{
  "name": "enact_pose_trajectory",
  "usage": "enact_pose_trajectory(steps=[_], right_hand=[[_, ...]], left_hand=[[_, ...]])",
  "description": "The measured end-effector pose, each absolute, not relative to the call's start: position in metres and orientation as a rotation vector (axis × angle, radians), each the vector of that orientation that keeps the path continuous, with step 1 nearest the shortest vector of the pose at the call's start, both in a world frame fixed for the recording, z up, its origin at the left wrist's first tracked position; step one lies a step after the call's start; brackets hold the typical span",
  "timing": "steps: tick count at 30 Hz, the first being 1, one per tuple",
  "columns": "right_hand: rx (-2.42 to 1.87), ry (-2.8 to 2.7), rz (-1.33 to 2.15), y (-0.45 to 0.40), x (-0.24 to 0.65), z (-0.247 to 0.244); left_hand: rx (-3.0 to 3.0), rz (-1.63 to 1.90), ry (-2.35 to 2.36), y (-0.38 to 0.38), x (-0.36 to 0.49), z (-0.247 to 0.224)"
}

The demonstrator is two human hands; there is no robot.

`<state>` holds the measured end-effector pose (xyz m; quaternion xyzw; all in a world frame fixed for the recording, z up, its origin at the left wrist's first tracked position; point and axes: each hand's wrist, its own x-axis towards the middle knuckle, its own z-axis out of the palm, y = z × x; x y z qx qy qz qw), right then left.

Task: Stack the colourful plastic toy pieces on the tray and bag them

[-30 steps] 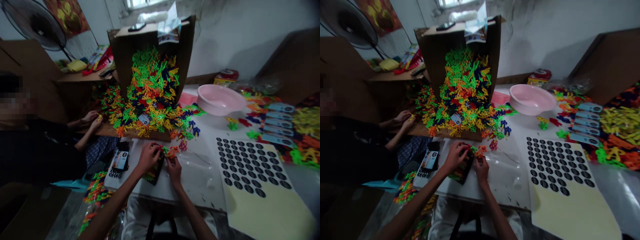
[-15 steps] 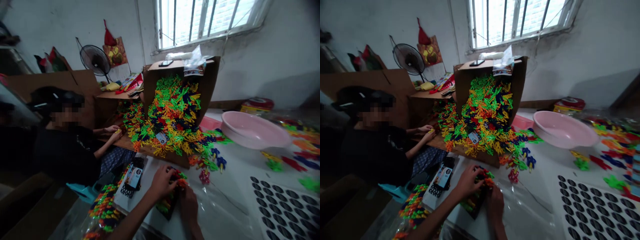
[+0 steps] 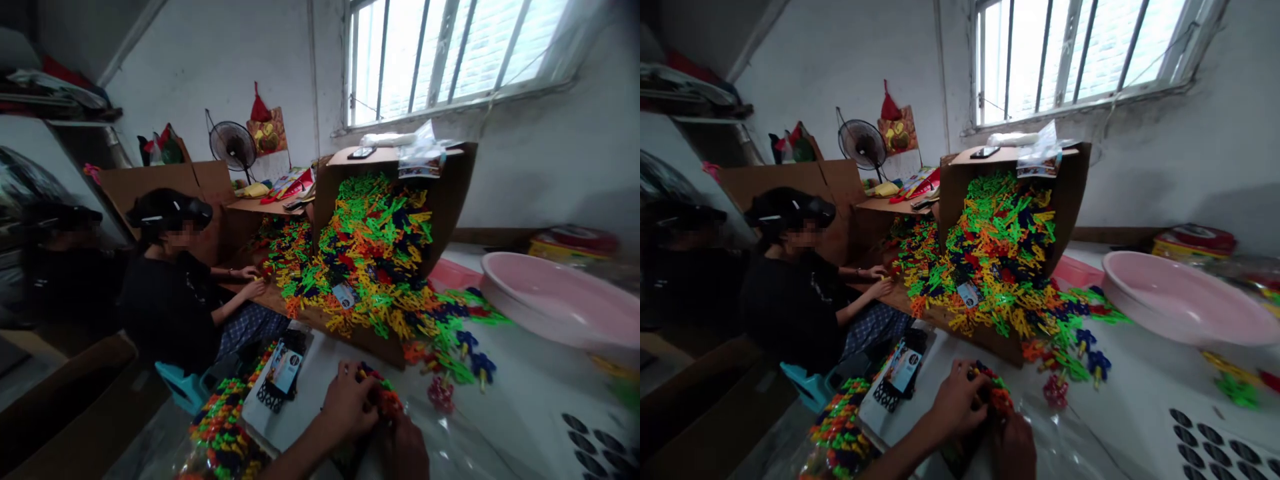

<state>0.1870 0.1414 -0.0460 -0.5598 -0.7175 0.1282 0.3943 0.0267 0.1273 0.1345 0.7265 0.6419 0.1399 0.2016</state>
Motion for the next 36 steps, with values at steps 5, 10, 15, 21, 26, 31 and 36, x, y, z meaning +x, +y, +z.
enact_pose_trajectory(steps=[5, 10, 15, 21, 26, 31, 36], right_hand=[[-1.489, -1.907, 0.228, 0.124, 0.176, -0.032], [-1.566, -1.886, 0.28, 0.122, 0.171, -0.023], [-1.577, -1.841, 0.349, 0.12, 0.17, -0.017], [-1.55, -1.789, 0.429, 0.12, 0.168, -0.016], [-1.492, -1.655, 0.585, 0.125, 0.169, -0.016], [-1.532, -1.679, 0.556, 0.124, 0.166, -0.016], [-1.684, -1.797, 0.397, 0.117, 0.156, -0.009]], left_hand=[[2.145, 0.289, 1.771, 0.121, 0.021, 0.15], [2.184, 0.317, 1.73, 0.127, 0.016, 0.156], [2.2, 0.369, 1.711, 0.125, 0.01, 0.153], [2.247, 0.381, 1.731, 0.124, 0.009, 0.15], [2.482, 0.345, 1.712, 0.12, 0.017, 0.15], [2.653, 0.221, 1.584, 0.122, 0.02, 0.151], [2.712, 0.145, 1.469, 0.132, 0.018, 0.159]])
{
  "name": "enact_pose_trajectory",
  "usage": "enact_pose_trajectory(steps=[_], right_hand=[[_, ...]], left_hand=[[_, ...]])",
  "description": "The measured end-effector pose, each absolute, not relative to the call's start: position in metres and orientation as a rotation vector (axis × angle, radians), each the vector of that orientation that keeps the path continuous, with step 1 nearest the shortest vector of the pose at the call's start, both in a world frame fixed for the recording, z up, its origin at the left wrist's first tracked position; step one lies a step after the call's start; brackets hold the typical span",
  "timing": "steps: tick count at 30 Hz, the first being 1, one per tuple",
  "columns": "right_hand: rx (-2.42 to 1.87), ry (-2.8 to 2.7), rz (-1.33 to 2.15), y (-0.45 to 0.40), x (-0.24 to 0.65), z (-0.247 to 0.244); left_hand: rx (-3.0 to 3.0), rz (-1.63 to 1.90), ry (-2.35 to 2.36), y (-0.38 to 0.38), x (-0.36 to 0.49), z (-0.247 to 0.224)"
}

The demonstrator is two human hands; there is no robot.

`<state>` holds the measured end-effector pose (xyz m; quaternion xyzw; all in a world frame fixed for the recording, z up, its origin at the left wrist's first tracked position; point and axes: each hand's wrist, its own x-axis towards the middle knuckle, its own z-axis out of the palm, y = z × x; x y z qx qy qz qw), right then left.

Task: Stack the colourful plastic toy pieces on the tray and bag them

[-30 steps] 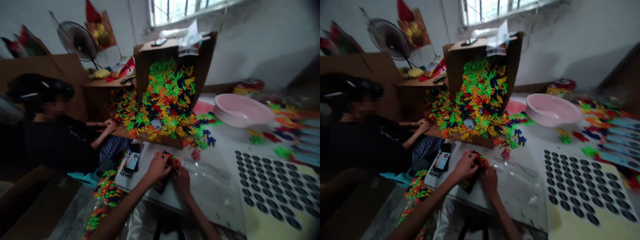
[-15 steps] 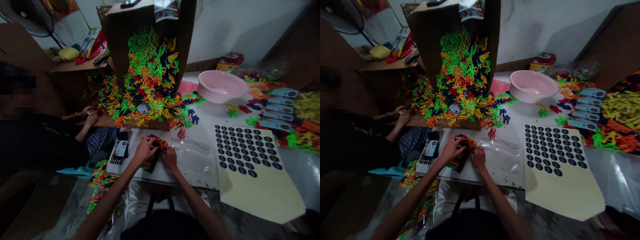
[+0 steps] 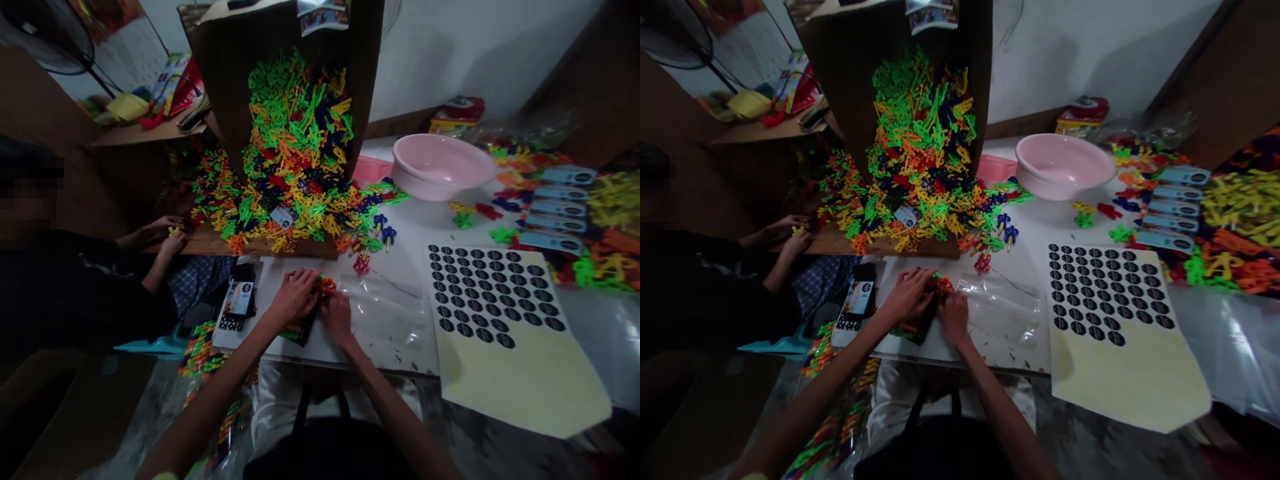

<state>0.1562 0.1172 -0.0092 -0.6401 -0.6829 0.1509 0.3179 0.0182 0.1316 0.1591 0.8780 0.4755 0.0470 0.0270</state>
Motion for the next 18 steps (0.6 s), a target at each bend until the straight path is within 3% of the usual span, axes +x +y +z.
enact_pose_trajectory(steps=[6, 18], right_hand=[[-1.694, -1.812, 0.342, 0.114, 0.154, 0.001], [-1.68, -1.868, 0.298, 0.117, 0.154, 0.009]], left_hand=[[2.799, 0.054, 1.34, 0.151, 0.028, 0.165], [2.619, 0.216, 1.256, 0.168, 0.012, 0.156]])
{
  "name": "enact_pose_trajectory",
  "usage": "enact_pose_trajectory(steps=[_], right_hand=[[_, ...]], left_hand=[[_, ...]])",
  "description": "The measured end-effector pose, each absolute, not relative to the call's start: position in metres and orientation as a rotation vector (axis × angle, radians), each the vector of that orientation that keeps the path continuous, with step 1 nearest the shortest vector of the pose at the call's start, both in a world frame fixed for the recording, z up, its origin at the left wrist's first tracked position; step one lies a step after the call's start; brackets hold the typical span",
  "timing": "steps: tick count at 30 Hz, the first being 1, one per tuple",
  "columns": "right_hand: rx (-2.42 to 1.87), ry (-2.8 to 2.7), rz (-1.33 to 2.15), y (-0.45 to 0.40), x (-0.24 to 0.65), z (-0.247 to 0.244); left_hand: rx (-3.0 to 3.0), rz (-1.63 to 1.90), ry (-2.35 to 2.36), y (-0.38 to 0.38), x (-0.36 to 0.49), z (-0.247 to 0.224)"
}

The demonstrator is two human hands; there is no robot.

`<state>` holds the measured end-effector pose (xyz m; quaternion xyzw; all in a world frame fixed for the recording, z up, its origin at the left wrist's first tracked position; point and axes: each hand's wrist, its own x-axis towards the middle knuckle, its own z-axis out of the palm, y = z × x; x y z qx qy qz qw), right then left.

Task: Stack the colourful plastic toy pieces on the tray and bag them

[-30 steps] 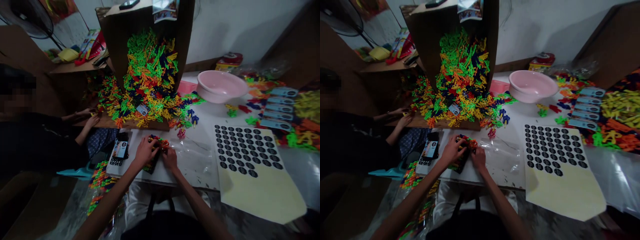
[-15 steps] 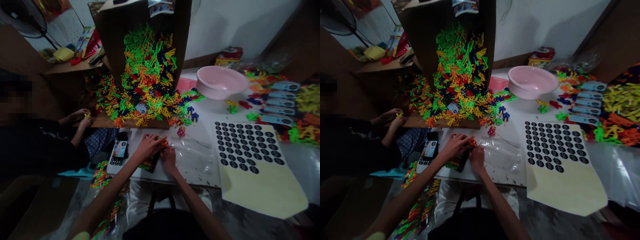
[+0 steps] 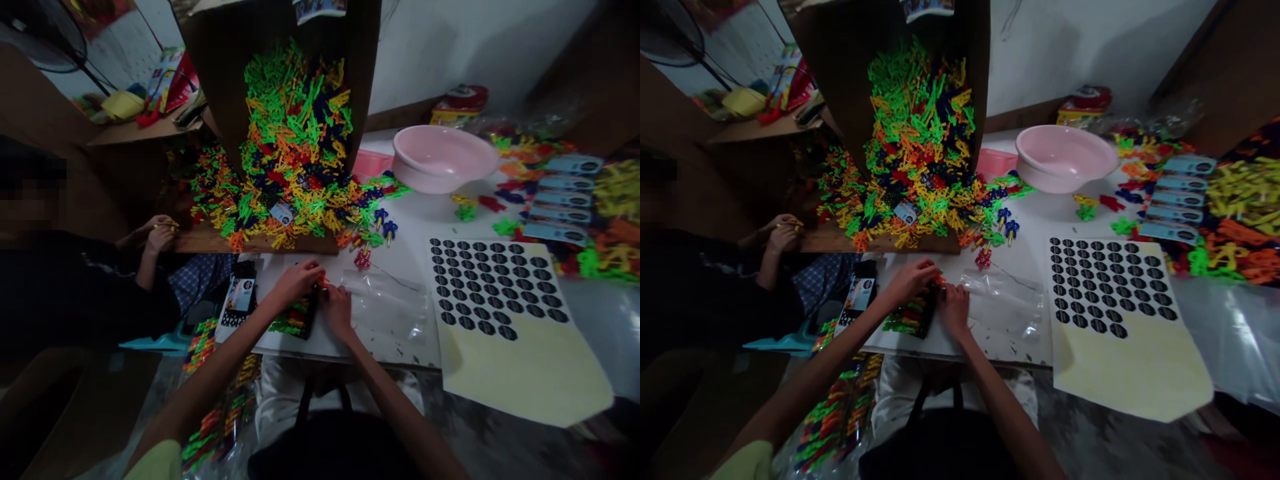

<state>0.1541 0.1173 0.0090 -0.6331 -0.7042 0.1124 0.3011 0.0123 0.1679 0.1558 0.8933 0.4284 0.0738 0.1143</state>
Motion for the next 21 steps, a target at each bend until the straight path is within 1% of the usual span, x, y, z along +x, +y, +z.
enact_pose_trajectory(steps=[3, 7, 12, 16, 21], right_hand=[[-1.678, -1.898, 0.301, 0.12, 0.154, 0.01], [-1.711, -1.932, 0.337, 0.124, 0.153, 0.013], [-1.737, -1.918, 0.332, 0.12, 0.152, 0.016], [-1.716, -1.878, 0.33, 0.112, 0.151, 0.014], [-1.681, -1.793, 0.39, 0.105, 0.151, 0.015]], left_hand=[[2.634, 0.191, 1.286, 0.166, 0.012, 0.157], [2.686, 0.074, 1.312, 0.163, 0.013, 0.163], [2.765, -0.014, 1.198, 0.159, 0.012, 0.168], [2.707, 0.011, 1.224, 0.154, 0.013, 0.165], [2.669, 0.136, 1.329, 0.146, 0.013, 0.159]])
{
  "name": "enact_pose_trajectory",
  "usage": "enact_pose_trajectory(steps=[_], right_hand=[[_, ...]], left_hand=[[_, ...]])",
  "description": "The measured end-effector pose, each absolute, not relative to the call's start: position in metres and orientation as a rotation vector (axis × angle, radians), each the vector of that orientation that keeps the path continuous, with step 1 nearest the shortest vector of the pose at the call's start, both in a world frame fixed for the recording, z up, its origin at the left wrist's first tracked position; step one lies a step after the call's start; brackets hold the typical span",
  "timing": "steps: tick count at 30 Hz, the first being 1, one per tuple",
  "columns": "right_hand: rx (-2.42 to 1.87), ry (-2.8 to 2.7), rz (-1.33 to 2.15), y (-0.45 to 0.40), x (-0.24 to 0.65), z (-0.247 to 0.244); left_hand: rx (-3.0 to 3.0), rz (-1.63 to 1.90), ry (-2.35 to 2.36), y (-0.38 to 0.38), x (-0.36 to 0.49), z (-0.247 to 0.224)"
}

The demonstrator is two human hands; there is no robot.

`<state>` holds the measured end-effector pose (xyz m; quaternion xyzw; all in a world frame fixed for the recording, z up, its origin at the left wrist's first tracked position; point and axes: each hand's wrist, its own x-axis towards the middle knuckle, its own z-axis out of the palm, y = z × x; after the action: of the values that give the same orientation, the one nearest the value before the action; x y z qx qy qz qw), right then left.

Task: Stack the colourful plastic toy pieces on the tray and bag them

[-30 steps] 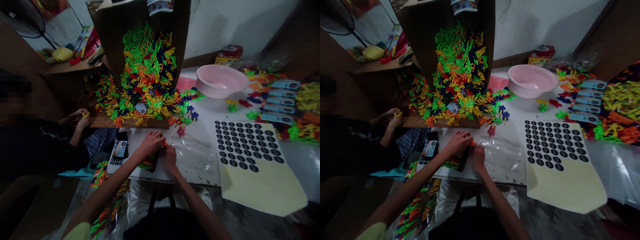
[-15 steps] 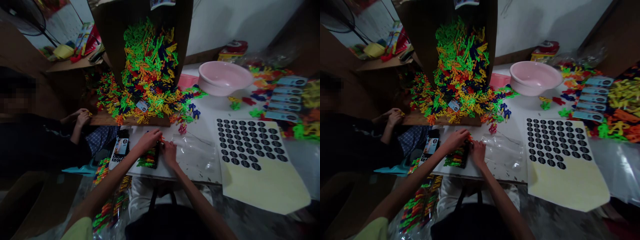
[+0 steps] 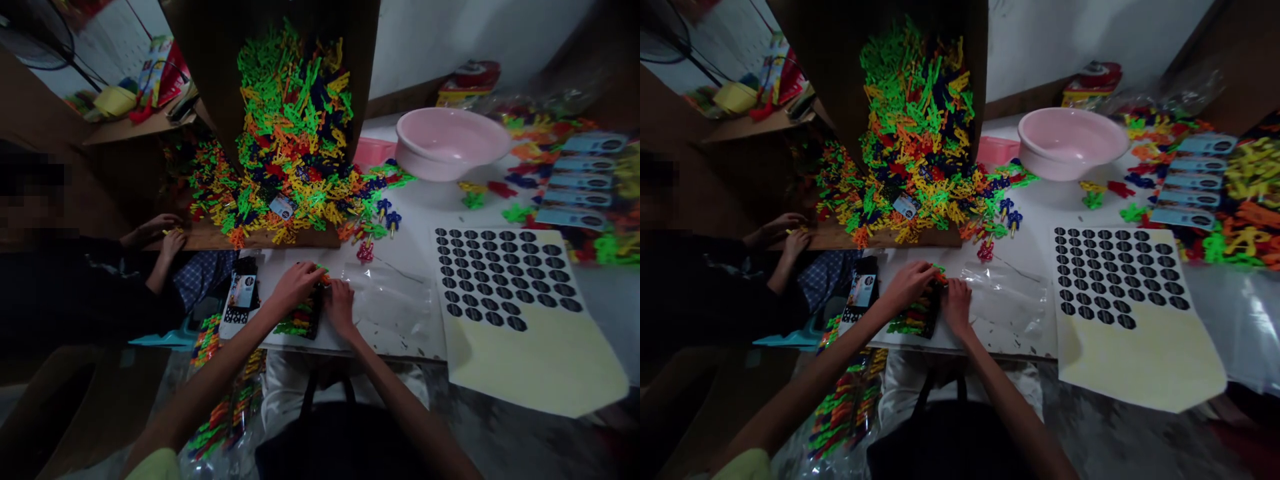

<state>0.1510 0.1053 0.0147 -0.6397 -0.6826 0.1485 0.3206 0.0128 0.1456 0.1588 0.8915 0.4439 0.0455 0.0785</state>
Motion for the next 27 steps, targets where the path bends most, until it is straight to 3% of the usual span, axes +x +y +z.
enact_pose_trajectory(steps=[10, 18, 27], right_hand=[[-1.658, -1.718, 0.482, 0.104, 0.152, 0.024], [-1.493, -1.495, 0.607, 0.109, 0.149, 0.012], [-1.492, -1.445, 0.744, 0.112, 0.144, 0.0]], left_hand=[[2.518, 0.182, 1.381, 0.156, 0.004, 0.155], [2.267, 0.529, 1.325, 0.148, 0.002, 0.16], [2.346, 0.49, 1.515, 0.111, 0.005, 0.147]])
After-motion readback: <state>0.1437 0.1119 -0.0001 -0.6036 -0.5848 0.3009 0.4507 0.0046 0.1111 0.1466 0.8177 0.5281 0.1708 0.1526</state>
